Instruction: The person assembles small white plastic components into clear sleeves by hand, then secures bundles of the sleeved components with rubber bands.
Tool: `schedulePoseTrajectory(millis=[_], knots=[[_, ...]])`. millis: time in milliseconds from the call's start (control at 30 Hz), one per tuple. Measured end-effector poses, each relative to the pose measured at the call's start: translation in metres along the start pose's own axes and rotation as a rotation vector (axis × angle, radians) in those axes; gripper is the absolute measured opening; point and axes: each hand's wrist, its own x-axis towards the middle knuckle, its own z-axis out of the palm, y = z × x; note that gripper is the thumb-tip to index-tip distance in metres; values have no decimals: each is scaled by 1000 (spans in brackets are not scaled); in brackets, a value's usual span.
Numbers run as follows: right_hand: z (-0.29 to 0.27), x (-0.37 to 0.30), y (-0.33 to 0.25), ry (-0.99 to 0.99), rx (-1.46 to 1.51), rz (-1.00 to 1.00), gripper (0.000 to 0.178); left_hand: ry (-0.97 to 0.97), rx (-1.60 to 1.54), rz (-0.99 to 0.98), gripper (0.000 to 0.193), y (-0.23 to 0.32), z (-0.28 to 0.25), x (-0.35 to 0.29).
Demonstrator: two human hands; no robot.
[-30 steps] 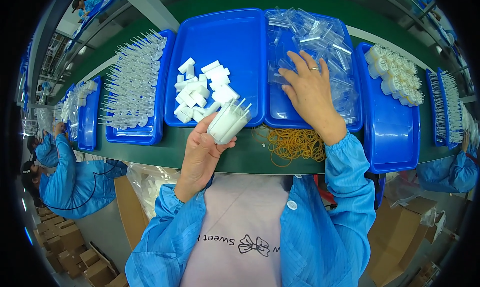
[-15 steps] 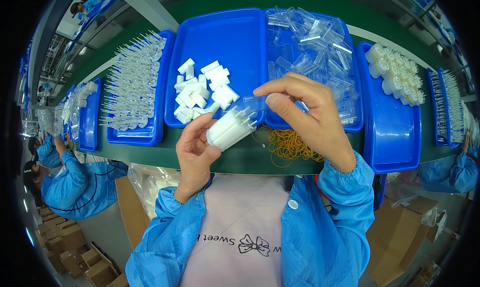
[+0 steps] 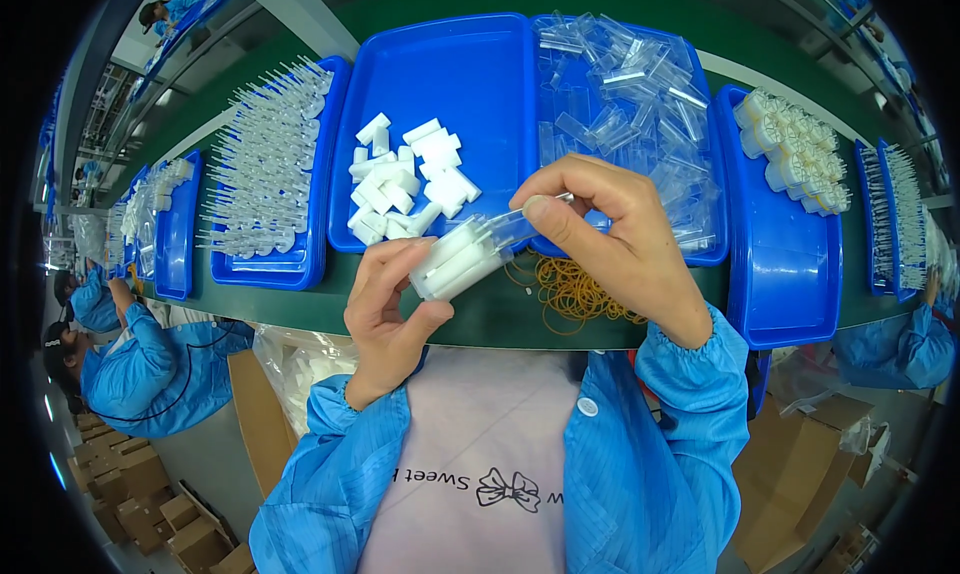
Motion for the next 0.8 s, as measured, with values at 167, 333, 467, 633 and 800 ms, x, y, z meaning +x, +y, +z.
schedulePoseTrajectory(millis=[167,333,467,633,800], knots=[[1,1,-1,-7,192,83,16,-2,39,38,53,2,-1,2],[0,2,3,-33,212,95,16,-27,64,9,57,-3,-1,0],[3,3,2,-76,172,59,17,-20,102,50,56,-2,-1,3],[8,4,4,-18,97,8,15,-22,159,108,54,0,0,6],[14,4,5,42,46,-32,11,-44,143,113,45,4,0,8]])
